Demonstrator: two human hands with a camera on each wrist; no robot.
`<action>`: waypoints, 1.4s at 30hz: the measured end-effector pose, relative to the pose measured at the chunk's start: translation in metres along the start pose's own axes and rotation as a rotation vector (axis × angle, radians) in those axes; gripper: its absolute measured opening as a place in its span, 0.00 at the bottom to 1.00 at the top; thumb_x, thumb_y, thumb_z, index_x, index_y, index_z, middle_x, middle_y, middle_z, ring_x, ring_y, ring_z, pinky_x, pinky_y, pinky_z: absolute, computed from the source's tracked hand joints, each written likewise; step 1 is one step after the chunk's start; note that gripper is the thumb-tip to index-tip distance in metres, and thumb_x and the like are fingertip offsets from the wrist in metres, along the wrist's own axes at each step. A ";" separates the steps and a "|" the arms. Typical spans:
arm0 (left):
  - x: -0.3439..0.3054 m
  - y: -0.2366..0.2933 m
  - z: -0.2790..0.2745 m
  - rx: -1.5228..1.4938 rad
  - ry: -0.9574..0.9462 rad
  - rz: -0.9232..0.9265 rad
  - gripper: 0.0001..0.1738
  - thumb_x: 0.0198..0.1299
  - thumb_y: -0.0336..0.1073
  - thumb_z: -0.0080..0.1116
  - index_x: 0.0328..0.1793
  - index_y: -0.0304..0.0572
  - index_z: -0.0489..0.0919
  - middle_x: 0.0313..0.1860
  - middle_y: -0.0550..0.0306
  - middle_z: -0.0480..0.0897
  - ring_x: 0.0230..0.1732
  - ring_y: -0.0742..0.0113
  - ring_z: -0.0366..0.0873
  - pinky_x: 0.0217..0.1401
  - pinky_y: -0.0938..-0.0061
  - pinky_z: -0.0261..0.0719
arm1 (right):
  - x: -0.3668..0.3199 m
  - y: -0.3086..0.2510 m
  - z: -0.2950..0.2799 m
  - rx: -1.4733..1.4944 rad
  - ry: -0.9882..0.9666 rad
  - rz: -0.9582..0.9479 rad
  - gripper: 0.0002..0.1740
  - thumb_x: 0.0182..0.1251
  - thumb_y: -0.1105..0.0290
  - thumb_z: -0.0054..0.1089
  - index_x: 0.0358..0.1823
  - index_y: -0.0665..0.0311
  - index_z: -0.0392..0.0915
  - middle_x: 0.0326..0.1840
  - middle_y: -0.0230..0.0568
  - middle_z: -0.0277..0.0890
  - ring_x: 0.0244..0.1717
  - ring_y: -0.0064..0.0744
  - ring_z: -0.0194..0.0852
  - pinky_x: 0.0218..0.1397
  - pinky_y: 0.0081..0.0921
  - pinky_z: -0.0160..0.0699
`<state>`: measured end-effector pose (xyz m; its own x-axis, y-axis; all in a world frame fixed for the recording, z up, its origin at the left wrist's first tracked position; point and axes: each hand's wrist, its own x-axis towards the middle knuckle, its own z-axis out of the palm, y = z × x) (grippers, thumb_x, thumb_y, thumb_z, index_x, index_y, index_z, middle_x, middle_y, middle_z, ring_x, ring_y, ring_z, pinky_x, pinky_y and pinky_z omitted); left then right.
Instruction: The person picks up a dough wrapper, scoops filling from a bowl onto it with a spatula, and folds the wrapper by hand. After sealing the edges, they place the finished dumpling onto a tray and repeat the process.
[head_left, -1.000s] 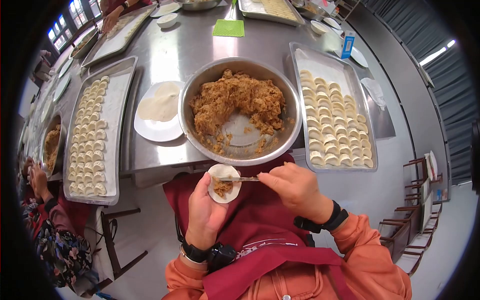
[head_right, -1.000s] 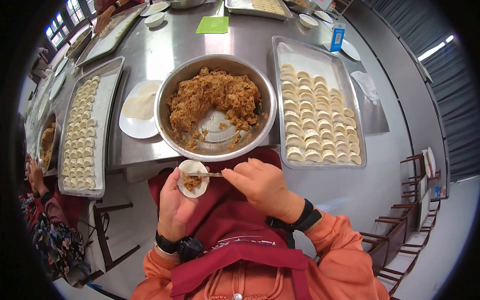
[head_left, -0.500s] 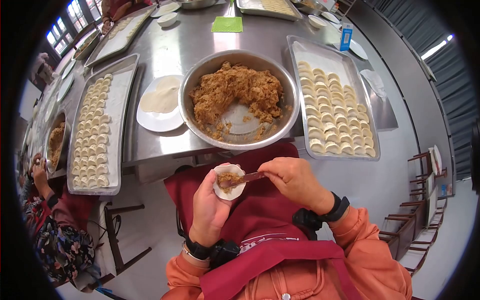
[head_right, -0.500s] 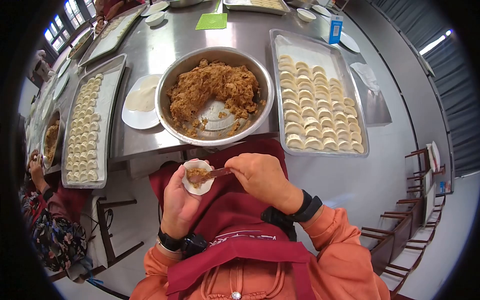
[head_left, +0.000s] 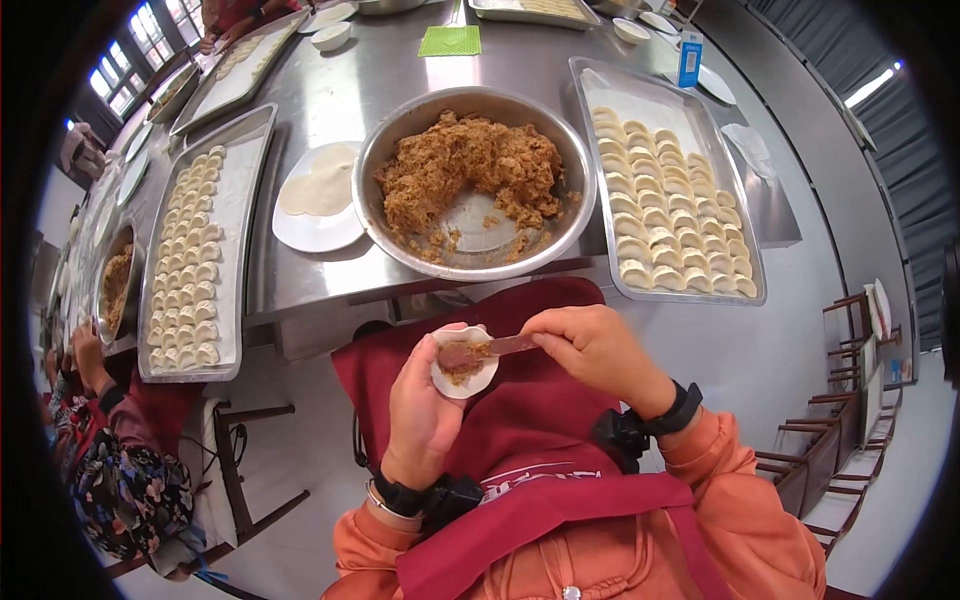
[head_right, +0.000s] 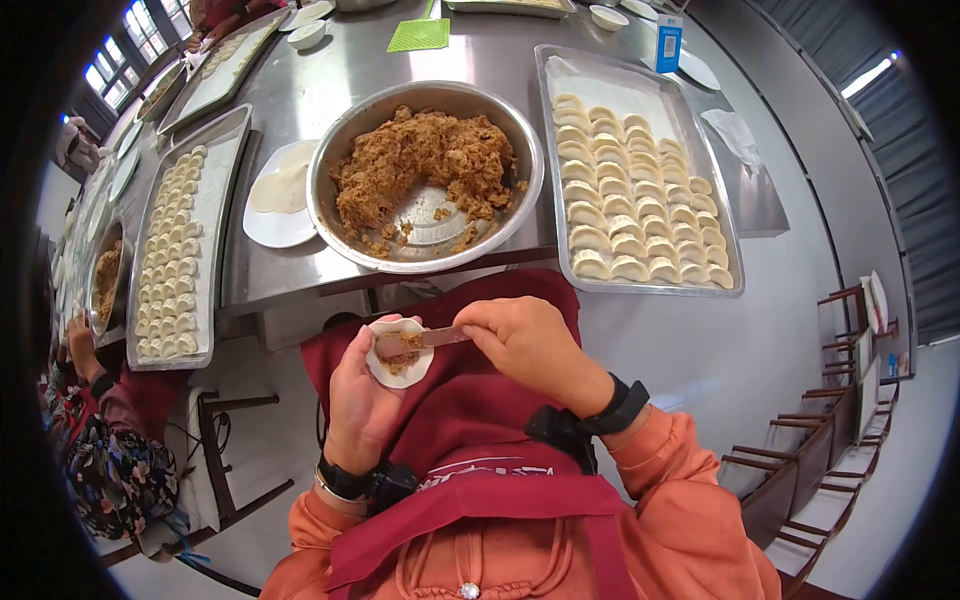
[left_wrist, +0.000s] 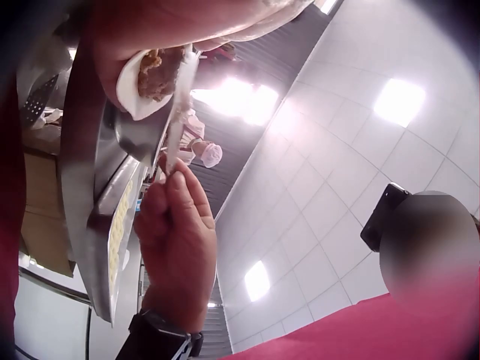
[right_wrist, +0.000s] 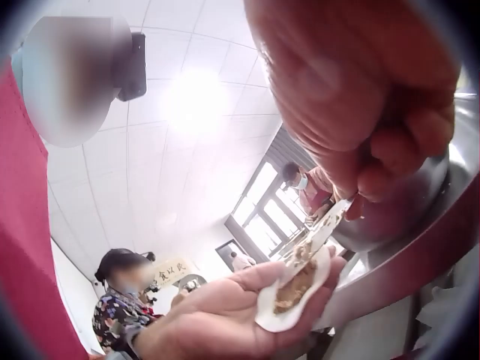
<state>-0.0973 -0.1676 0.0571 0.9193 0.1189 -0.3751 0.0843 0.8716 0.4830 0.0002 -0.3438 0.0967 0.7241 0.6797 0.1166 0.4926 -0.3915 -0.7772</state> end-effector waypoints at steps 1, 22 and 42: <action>0.000 -0.001 0.000 0.001 -0.001 0.003 0.19 0.70 0.39 0.35 0.56 0.32 0.70 0.54 0.45 0.75 0.56 0.56 0.74 0.61 0.61 0.71 | 0.001 0.002 0.002 -0.081 -0.011 0.003 0.06 0.59 0.69 0.54 0.35 0.57 0.80 0.28 0.39 0.79 0.32 0.43 0.77 0.33 0.35 0.74; 0.000 -0.006 -0.014 -0.029 -0.027 -0.015 0.20 0.70 0.40 0.35 0.55 0.31 0.71 0.53 0.47 0.76 0.56 0.56 0.74 0.61 0.60 0.71 | -0.005 -0.005 -0.013 -0.310 -0.002 -0.187 0.05 0.56 0.71 0.56 0.34 0.57 0.78 0.28 0.36 0.76 0.32 0.42 0.75 0.32 0.35 0.73; 0.000 -0.007 -0.017 -0.119 -0.025 -0.041 0.20 0.70 0.39 0.36 0.53 0.30 0.71 0.51 0.46 0.77 0.54 0.56 0.74 0.61 0.62 0.70 | 0.000 -0.007 -0.023 0.058 -0.085 0.074 0.06 0.60 0.71 0.56 0.36 0.61 0.79 0.30 0.41 0.79 0.32 0.44 0.77 0.34 0.29 0.74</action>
<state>-0.1047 -0.1653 0.0406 0.9253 0.0715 -0.3725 0.0774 0.9259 0.3699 0.0078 -0.3552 0.1166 0.7125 0.7017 0.0070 0.4093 -0.4074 -0.8164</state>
